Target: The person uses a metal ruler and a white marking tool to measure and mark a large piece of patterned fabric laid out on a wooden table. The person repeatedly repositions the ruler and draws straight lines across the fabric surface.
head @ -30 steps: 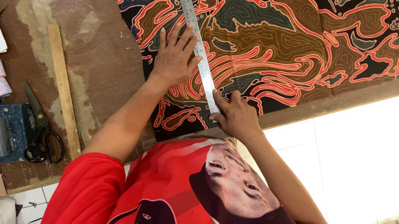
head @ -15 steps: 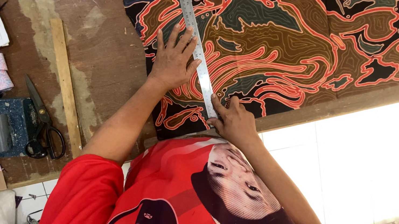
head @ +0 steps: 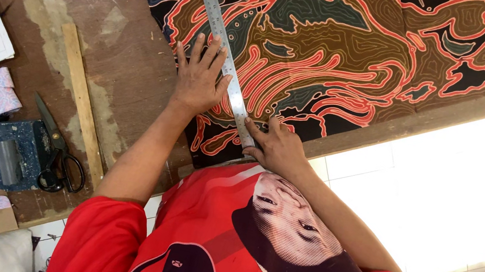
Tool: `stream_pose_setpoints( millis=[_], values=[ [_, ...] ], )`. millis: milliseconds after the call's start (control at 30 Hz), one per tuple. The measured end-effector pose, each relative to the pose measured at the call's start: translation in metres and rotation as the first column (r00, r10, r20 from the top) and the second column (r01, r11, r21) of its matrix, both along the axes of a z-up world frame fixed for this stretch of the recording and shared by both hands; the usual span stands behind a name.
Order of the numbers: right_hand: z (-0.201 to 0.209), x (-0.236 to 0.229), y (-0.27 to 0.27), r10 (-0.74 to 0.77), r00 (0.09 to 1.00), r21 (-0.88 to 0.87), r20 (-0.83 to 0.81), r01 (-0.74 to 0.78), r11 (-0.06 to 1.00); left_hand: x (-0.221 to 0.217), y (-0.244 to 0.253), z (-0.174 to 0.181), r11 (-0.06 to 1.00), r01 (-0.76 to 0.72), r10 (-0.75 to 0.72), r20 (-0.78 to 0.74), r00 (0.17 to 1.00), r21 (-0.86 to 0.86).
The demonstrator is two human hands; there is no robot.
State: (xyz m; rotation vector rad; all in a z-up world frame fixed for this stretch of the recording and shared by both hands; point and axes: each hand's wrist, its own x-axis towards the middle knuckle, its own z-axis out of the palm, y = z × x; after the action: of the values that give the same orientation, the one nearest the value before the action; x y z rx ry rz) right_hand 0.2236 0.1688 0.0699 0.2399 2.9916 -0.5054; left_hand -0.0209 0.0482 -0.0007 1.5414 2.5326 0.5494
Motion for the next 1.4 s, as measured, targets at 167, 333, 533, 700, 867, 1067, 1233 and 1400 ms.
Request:
stream_pose_setpoints(
  millis=[167,333,533,700,867,1067,1233,1400],
  values=[
    [0.001,-0.004,-0.002,0.019,0.998,0.000,0.058,-0.019,1.000,0.000,-0.006,0.001,1.000,-0.016,0.016,0.003,1.000,-0.009],
    [0.002,-0.005,-0.001,0.053,0.992,0.003,0.113,-0.053,0.999,-0.001,-0.007,-0.003,1.000,-0.019,0.019,0.023,1.000,-0.025],
    [0.000,-0.005,-0.002,0.101,0.994,0.037,0.037,-0.103,0.994,-0.001,-0.008,0.001,0.996,-0.025,0.028,0.030,0.999,-0.082],
    [0.001,-0.008,-0.002,0.078,0.992,-0.053,0.101,-0.073,0.996,-0.001,-0.008,0.003,0.995,-0.031,0.034,0.039,0.999,-0.090],
    [-0.003,-0.010,-0.005,-0.052,0.987,-0.237,0.152,0.087,0.968,-0.001,-0.011,-0.001,0.998,-0.046,0.049,0.052,0.997,-0.051],
    [-0.013,-0.013,-0.010,-0.331,0.911,-0.752,0.247,0.395,0.528,0.000,-0.013,-0.007,0.998,-0.065,0.064,0.048,0.997,0.020],
    [-0.006,-0.023,-0.013,-0.394,0.819,-0.851,0.418,0.504,0.145,0.000,-0.015,-0.008,0.997,-0.068,0.067,0.032,0.997,0.032],
    [0.004,-0.028,-0.008,-0.339,0.667,-0.746,0.664,0.626,-0.229,0.002,-0.016,-0.011,0.994,-0.080,0.080,0.005,0.997,0.072]
  ],
)
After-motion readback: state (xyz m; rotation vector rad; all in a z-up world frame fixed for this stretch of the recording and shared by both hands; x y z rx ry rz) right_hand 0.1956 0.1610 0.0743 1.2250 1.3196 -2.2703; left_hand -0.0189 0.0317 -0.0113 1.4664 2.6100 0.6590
